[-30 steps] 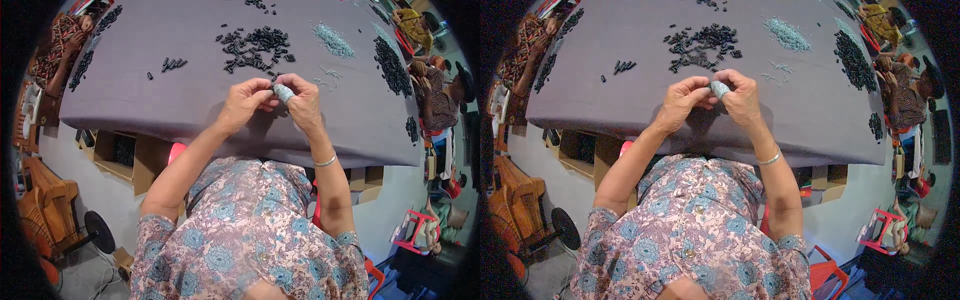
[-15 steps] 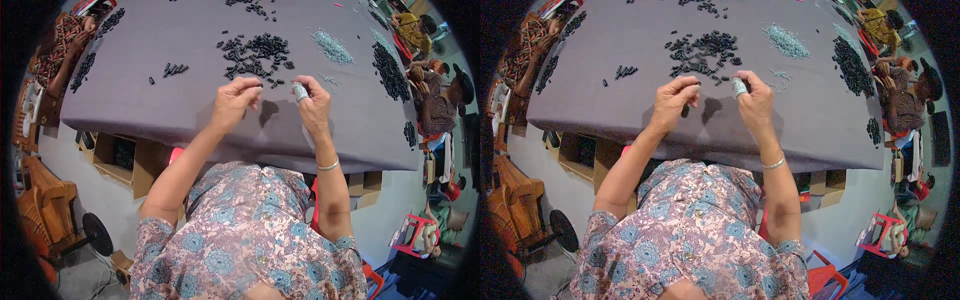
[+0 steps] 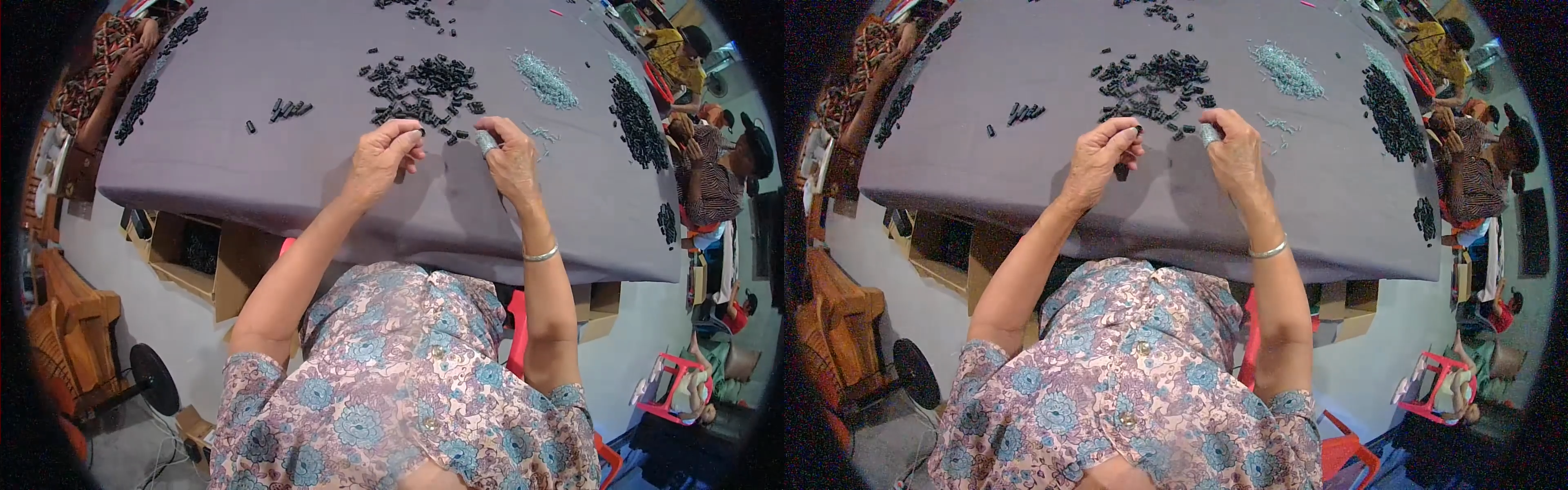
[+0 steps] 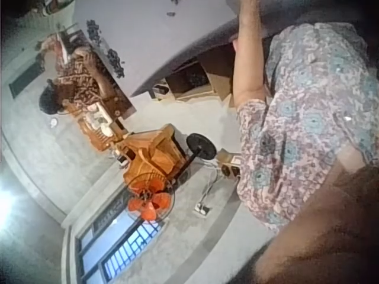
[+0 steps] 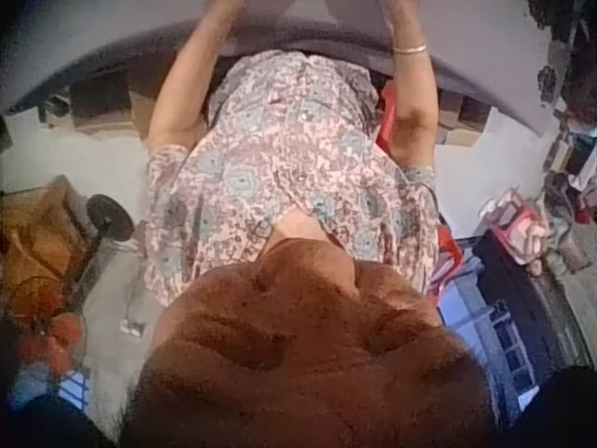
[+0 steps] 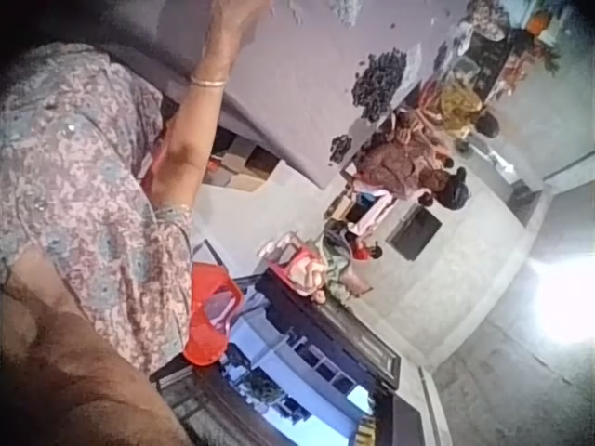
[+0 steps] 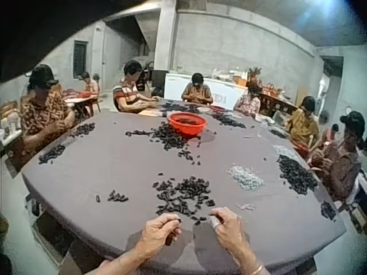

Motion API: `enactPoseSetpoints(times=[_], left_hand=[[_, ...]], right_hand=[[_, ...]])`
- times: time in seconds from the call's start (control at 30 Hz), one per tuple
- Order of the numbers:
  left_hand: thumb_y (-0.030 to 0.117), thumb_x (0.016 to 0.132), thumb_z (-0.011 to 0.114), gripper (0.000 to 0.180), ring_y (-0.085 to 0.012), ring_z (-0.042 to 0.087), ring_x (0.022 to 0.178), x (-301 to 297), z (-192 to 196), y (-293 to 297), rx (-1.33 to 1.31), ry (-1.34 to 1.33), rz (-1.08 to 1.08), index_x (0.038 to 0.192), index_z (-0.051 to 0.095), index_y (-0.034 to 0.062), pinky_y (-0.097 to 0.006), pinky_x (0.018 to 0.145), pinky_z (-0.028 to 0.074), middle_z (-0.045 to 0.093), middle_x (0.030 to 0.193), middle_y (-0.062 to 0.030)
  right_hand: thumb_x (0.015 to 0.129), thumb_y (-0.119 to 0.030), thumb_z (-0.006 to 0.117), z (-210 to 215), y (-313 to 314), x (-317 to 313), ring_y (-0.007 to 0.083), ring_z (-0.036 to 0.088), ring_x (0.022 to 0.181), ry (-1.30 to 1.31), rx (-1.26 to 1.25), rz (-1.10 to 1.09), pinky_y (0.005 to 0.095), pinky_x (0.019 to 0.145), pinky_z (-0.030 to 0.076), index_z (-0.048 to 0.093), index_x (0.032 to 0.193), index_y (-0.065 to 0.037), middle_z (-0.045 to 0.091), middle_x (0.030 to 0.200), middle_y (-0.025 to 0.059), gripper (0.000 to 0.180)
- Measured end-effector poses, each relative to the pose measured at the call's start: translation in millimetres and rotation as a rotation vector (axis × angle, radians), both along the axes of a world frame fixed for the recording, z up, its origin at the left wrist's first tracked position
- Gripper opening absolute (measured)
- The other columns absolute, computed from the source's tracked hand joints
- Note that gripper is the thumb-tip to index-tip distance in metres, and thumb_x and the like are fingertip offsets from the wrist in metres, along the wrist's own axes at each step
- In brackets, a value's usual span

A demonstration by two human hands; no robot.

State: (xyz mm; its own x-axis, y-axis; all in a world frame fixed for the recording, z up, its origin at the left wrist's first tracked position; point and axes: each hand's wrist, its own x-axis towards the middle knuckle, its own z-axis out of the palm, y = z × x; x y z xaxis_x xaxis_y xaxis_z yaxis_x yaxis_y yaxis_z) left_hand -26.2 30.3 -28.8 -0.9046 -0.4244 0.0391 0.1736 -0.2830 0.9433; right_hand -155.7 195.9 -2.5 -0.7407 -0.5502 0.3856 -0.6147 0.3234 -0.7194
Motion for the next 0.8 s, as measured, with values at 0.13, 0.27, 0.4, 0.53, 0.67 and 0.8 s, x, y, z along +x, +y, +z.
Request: enactPoseSetpoints(times=[0.13, 0.27, 0.4, 0.53, 0.67, 0.8], left_hand=[[0.012, 0.092, 0.055, 0.02, -0.0085, 0.059, 0.069, -1, -2, -1, -0.017, -0.013, 0.021, 0.106, 0.061, -0.0004, -0.021, 0.057, 0.048, 0.062, 0.083, -0.0038], [0.013, 0.092, 0.054, 0.02, -0.007, 0.057, 0.068, 0, -1, 2, -0.029, -0.018, 0.045, 0.107, 0.061, 0.0004, -0.02, 0.056, 0.047, 0.061, 0.082, -0.0031], [0.014, 0.093, 0.054, 0.019, -0.0059, 0.056, 0.066, -2, -7, 1, 0.036, 0.022, 0.006, 0.106, 0.061, 0.0018, -0.02, 0.055, 0.046, 0.061, 0.08, -0.002], [0.014, 0.094, 0.052, 0.019, -0.0068, 0.054, 0.066, -1, -5, -2, 0.133, -0.013, -0.035, 0.107, 0.059, 0.0016, -0.021, 0.056, 0.046, 0.058, 0.08, -0.0013], [0.014, 0.094, 0.051, 0.018, -0.0075, 0.053, 0.067, 0, 0, -1, 0.227, -0.032, -0.068, 0.106, 0.059, 0.0023, -0.022, 0.056, 0.046, 0.058, 0.08, -0.0014], [0.015, 0.094, 0.052, 0.018, -0.0075, 0.053, 0.067, 1, 4, 1, 0.24, -0.051, -0.102, 0.106, 0.059, 0.0026, -0.022, 0.057, 0.045, 0.058, 0.08, -0.0011]], right_hand=[[0.076, 0.0, 0.059, 5, -9, -2, 0.024, 0.06, 0.072, 0.166, 0.065, 0.093, 0.0322, 0.067, 0.047, 0.064, 0.093, -0.005, 0.062, 0.082, 0.0103, 0.018], [0.075, -0.002, 0.059, 4, -25, -3, 0.0275, 0.056, 0.082, 0.43, 0.22, 0.184, 0.0369, 0.073, 0.046, 0.064, 0.094, -0.004, 0.058, 0.082, 0.0106, 0.02], [0.07, -0.003, 0.061, 5, -42, 2, 0.0279, 0.055, 0.091, 0.609, 0.579, 0.207, 0.0389, 0.075, 0.046, 0.064, 0.088, -0.005, 0.058, 0.087, 0.0085, 0.019], [0.067, -0.006, 0.064, -2, -53, 2, 0.0265, 0.056, 0.094, 0.665, 0.664, 0.158, 0.0391, 0.075, 0.047, 0.063, 0.088, -0.007, 0.059, 0.087, 0.0094, 0.021], [0.07, -0.003, 0.062, -1, -47, -5, 0.0272, 0.059, 0.086, 0.586, 0.539, 0.198, 0.0368, 0.071, 0.048, 0.065, 0.091, -0.007, 0.06, 0.086, 0.0108, 0.022], [0.079, -0.003, 0.061, 1, -34, 6, 0.0155, 0.058, 0.072, -0.092, 0.049, 0.246, 0.0268, 0.065, 0.048, 0.066, 0.095, -0.006, 0.063, 0.085, 0.0051, 0.017]])
